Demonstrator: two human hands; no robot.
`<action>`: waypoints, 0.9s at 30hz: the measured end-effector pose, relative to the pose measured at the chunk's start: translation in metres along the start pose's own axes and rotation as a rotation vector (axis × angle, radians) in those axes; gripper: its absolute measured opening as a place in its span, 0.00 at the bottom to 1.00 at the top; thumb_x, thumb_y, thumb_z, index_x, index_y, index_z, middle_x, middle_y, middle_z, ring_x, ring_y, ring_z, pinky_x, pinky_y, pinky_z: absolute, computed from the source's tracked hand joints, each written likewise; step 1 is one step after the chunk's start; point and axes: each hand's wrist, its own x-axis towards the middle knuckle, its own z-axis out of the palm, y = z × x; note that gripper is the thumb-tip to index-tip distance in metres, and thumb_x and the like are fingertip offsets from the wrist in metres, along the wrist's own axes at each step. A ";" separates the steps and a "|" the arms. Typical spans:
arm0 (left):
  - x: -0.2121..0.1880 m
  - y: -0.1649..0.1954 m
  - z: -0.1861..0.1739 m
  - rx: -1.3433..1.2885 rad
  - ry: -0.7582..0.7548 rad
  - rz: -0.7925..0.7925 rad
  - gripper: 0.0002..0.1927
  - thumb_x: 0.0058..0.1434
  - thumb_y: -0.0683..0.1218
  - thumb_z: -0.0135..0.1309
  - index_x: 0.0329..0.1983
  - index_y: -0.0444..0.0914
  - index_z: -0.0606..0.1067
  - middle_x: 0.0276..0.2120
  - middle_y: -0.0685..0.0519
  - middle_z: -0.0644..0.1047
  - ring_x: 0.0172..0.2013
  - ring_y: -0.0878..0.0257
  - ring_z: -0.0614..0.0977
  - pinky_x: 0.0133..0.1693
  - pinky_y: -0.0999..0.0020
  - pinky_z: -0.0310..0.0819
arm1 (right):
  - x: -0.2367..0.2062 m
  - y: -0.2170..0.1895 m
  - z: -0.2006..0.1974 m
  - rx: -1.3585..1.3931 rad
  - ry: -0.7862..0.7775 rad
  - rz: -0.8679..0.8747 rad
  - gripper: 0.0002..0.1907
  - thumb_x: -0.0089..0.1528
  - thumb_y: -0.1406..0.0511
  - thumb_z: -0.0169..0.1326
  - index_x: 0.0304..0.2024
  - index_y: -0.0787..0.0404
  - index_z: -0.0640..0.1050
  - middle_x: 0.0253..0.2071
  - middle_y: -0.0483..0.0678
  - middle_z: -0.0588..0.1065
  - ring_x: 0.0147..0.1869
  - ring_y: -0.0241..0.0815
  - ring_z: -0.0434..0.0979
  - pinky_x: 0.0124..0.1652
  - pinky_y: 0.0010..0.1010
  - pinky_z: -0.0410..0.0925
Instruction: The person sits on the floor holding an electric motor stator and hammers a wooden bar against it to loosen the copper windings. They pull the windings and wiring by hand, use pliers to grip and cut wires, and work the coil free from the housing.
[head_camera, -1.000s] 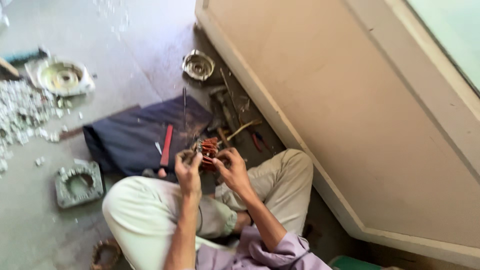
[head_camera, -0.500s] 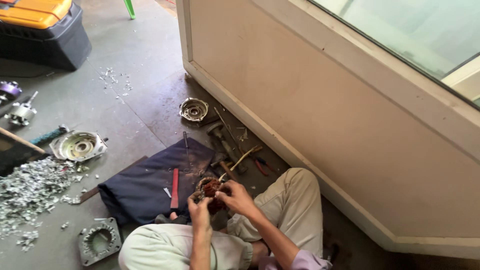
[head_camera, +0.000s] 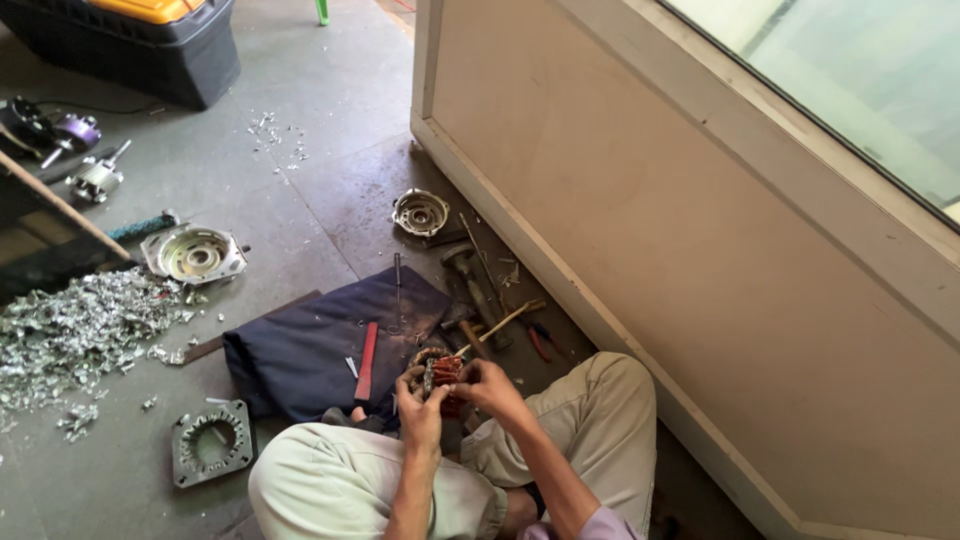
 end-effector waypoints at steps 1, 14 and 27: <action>-0.001 0.003 0.001 0.006 -0.016 0.043 0.28 0.56 0.33 0.55 0.60 0.36 0.64 0.49 0.43 0.78 0.46 0.58 0.81 0.46 0.67 0.77 | 0.003 -0.001 -0.001 0.046 -0.022 -0.003 0.15 0.54 0.65 0.67 0.36 0.68 0.77 0.31 0.48 0.77 0.35 0.37 0.75 0.35 0.31 0.69; -0.019 0.048 0.011 0.139 -0.166 0.278 0.34 0.53 0.29 0.54 0.63 0.36 0.59 0.53 0.45 0.76 0.50 0.60 0.81 0.49 0.68 0.78 | 0.010 -0.014 -0.007 0.240 -0.082 0.205 0.28 0.51 0.71 0.67 0.51 0.68 0.70 0.38 0.51 0.76 0.39 0.41 0.79 0.38 0.31 0.73; -0.012 0.023 0.015 0.154 -0.083 0.375 0.20 0.64 0.34 0.53 0.59 0.33 0.66 0.50 0.45 0.79 0.48 0.61 0.83 0.49 0.69 0.78 | 0.015 0.013 0.006 0.348 0.173 -0.039 0.21 0.52 0.75 0.60 0.49 0.69 0.74 0.34 0.50 0.79 0.36 0.36 0.79 0.37 0.27 0.73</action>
